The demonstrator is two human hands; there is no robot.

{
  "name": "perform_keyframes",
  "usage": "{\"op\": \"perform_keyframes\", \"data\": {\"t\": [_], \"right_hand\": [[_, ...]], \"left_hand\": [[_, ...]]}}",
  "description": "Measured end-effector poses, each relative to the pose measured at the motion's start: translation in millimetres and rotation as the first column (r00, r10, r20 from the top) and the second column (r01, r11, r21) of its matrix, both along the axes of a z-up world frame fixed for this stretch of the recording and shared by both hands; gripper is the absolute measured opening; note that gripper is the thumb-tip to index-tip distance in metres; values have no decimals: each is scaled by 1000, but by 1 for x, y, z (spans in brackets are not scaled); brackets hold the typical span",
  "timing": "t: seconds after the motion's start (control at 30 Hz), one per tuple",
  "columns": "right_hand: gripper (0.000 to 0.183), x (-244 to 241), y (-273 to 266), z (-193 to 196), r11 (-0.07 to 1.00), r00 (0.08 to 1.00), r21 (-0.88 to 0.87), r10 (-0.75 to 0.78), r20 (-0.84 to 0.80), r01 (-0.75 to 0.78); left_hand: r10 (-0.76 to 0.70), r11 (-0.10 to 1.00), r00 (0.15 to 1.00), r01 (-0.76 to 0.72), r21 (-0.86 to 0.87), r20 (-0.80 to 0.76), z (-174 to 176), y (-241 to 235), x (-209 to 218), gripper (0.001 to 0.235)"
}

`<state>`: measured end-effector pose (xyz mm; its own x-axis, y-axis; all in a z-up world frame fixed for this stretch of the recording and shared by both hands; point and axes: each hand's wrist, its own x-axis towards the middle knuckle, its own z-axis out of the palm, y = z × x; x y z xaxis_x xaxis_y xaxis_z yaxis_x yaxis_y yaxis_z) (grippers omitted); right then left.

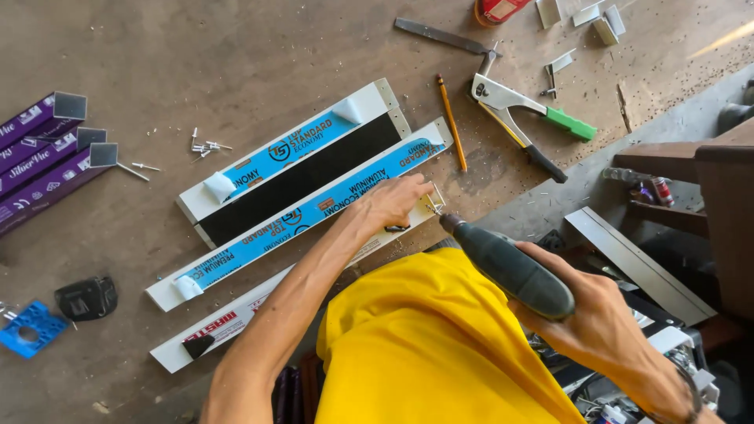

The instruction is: Assembling aluminum frame components by marking, drilling holes, and installing rivets.

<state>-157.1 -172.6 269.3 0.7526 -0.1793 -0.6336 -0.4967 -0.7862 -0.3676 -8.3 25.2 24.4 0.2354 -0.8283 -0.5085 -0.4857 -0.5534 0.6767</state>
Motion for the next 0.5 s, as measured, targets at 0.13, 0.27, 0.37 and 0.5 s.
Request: {"op": "perform_keyframes", "data": {"t": [0.13, 0.27, 0.37, 0.5], "right_hand": [[69, 15, 12, -8, 998, 998, 23, 61, 3, -61], [69, 25, 15, -13, 995, 995, -24, 96, -19, -97], [71, 30, 14, -15, 992, 992, -38, 116, -48, -118], [70, 39, 18, -9, 989, 989, -74, 124, -85, -130]], "left_hand": [[1, 1000, 1000, -1, -1, 5, 2, 1, 1, 49], [2, 1000, 1000, -3, -24, -20, -8, 1, 0, 47], [14, 999, 999, -15, -31, -39, -10, 1, 0, 45], [16, 1000, 999, -16, -12, -51, -10, 1, 0, 34]]}}
